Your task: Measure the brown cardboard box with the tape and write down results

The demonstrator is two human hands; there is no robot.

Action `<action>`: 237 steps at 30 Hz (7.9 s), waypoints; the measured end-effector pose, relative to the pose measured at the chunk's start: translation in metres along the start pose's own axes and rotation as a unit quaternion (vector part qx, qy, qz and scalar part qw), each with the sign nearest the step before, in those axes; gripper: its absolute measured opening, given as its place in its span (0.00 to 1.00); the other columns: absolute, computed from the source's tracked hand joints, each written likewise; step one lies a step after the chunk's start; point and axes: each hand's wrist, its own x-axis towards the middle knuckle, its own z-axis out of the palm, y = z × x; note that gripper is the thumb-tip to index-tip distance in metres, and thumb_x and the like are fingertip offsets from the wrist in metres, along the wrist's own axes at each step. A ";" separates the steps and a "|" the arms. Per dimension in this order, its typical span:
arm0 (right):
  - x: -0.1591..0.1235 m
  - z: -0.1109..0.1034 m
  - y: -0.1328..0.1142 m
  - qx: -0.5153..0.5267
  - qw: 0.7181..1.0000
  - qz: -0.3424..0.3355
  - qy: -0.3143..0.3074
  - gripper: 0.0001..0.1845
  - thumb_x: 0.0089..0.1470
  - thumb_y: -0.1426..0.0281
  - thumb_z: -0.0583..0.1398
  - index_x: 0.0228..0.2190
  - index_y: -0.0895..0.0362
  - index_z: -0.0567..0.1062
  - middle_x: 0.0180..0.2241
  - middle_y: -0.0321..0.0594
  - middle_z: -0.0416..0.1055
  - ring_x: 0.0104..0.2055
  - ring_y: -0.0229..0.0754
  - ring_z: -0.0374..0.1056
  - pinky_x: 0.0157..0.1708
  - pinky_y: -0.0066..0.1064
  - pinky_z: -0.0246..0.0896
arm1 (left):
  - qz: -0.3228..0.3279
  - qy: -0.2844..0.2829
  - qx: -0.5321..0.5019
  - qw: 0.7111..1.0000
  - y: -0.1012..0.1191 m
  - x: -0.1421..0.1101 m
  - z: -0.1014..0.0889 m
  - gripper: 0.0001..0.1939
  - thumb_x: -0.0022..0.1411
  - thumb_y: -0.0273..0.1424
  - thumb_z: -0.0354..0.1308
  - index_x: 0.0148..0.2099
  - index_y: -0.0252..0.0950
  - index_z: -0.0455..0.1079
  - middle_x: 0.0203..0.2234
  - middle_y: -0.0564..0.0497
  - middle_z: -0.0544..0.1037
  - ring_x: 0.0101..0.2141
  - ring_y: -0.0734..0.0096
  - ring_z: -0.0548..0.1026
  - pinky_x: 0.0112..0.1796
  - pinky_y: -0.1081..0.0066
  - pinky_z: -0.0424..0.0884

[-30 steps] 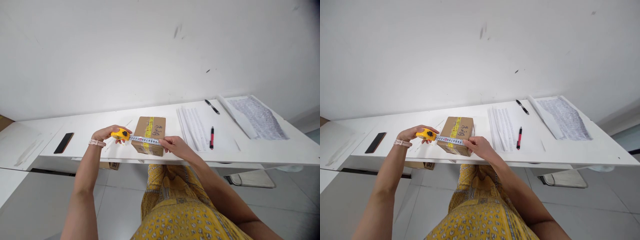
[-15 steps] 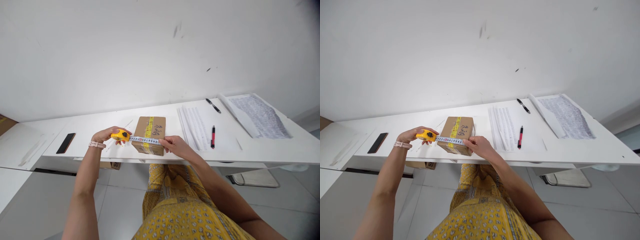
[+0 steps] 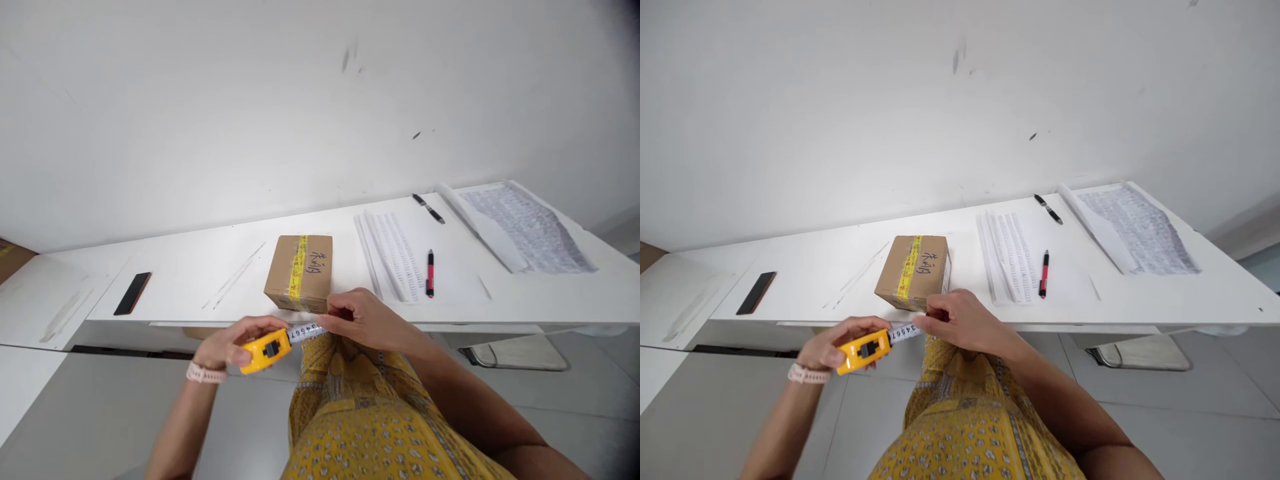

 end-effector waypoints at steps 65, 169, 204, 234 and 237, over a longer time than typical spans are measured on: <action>0.095 -0.015 0.063 -0.190 0.917 -0.265 0.232 0.20 0.61 0.71 0.52 0.51 0.50 0.75 0.46 0.44 0.72 0.48 0.50 0.62 0.48 0.44 0.54 | 0.030 0.415 -0.127 0.901 0.079 0.112 0.039 0.20 0.60 0.40 0.55 0.47 0.30 0.69 0.29 0.43 0.81 0.15 0.68 0.75 0.19 0.67 0.77; -0.075 -0.096 0.182 0.209 0.875 0.103 0.425 0.22 0.59 0.48 0.55 0.30 0.54 0.70 0.14 0.28 0.62 0.17 0.35 0.59 0.24 0.30 0.61 | 0.160 -0.017 0.588 0.793 -0.090 0.273 0.134 0.38 0.45 0.44 0.69 0.55 0.29 0.67 0.68 0.27 0.51 0.69 0.36 0.39 0.64 0.37 0.35; -0.069 -0.079 0.199 0.008 0.878 0.153 0.453 0.17 0.53 0.61 0.62 0.20 0.53 0.62 0.18 0.28 0.58 0.23 0.35 0.56 0.25 0.30 0.54 | 0.186 0.038 0.591 0.784 -0.115 0.281 0.149 0.31 0.44 0.32 0.65 0.51 0.28 0.65 0.69 0.26 0.46 0.68 0.35 0.34 0.64 0.38 0.39; -0.070 -0.079 0.199 -0.031 0.883 0.149 0.444 0.16 0.54 0.65 0.58 0.20 0.52 0.58 0.18 0.28 0.55 0.22 0.36 0.55 0.26 0.30 0.54 | 0.162 0.025 0.665 0.728 -0.109 0.280 0.150 0.32 0.42 0.35 0.68 0.49 0.23 0.67 0.67 0.21 0.51 0.68 0.31 0.38 0.66 0.41 0.40; -0.070 -0.079 0.199 -0.029 0.883 0.150 0.443 0.16 0.54 0.65 0.58 0.20 0.52 0.58 0.18 0.27 0.54 0.22 0.36 0.55 0.26 0.30 0.53 | 0.165 0.027 0.669 0.724 -0.109 0.280 0.150 0.32 0.42 0.36 0.68 0.48 0.23 0.68 0.66 0.21 0.52 0.67 0.30 0.40 0.65 0.41 0.41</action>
